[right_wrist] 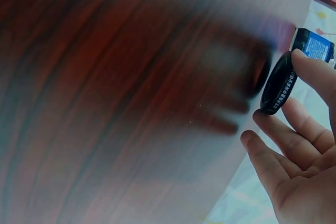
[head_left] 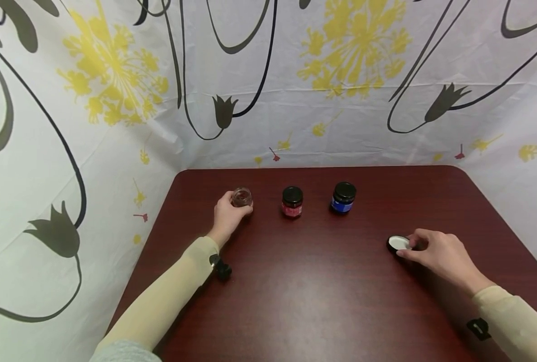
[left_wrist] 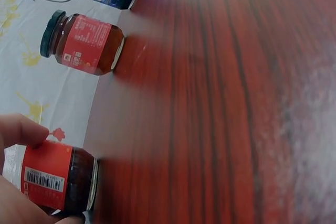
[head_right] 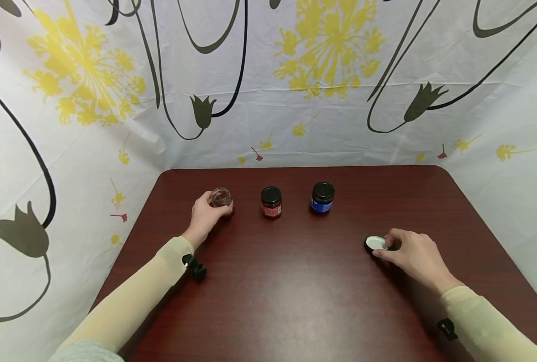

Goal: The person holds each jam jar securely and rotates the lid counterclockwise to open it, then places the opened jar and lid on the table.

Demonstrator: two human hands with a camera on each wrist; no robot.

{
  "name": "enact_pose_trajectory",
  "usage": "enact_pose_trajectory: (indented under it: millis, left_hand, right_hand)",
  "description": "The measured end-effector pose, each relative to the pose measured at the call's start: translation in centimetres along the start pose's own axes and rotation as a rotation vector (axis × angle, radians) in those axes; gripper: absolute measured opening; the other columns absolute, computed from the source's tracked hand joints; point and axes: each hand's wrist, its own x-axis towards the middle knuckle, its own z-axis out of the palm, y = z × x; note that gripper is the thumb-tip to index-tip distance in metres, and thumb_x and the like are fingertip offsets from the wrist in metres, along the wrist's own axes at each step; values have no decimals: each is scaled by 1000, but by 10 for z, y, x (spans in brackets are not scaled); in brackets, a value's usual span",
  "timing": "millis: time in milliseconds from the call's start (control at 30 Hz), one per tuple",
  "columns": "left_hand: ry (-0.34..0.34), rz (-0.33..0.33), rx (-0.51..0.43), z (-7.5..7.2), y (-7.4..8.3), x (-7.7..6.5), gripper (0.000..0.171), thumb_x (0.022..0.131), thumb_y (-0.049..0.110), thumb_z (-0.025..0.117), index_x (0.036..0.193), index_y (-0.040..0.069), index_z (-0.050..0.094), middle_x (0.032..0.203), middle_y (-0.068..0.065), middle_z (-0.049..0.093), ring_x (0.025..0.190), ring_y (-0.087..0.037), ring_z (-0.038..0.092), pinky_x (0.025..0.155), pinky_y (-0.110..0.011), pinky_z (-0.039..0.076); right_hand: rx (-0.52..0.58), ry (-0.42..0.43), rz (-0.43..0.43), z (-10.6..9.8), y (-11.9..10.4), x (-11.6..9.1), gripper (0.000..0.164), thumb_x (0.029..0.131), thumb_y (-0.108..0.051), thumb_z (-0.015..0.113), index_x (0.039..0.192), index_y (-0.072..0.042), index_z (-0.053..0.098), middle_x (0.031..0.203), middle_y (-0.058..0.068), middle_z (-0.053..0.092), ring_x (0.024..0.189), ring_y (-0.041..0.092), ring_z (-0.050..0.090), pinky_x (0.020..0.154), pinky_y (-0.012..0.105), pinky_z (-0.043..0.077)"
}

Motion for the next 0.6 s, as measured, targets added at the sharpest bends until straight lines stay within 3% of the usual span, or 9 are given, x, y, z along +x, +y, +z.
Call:
enact_pose_trajectory:
  millis: [267,600]
  left_hand:
    - [-84,28,-9,-5,-8,1,53,67,34,78,112,23,53,103,8,59,97,-12,54,81,-40,44]
    - [-95,39,43,-5,-13,3,54,67,37,77,113,25,52,104,7,59,98,-13,54,80,-41,44]
  right_hand:
    - [-3,5,-14,1,4,0,33,64,-58,72,72,-31,55,72,-9,57,60,17,45,54,32,32]
    - [-7,0,-9,0,5,-1,33,64,-58,72,73,-30,56,71,-9,56,61,17,45,54,32,32]
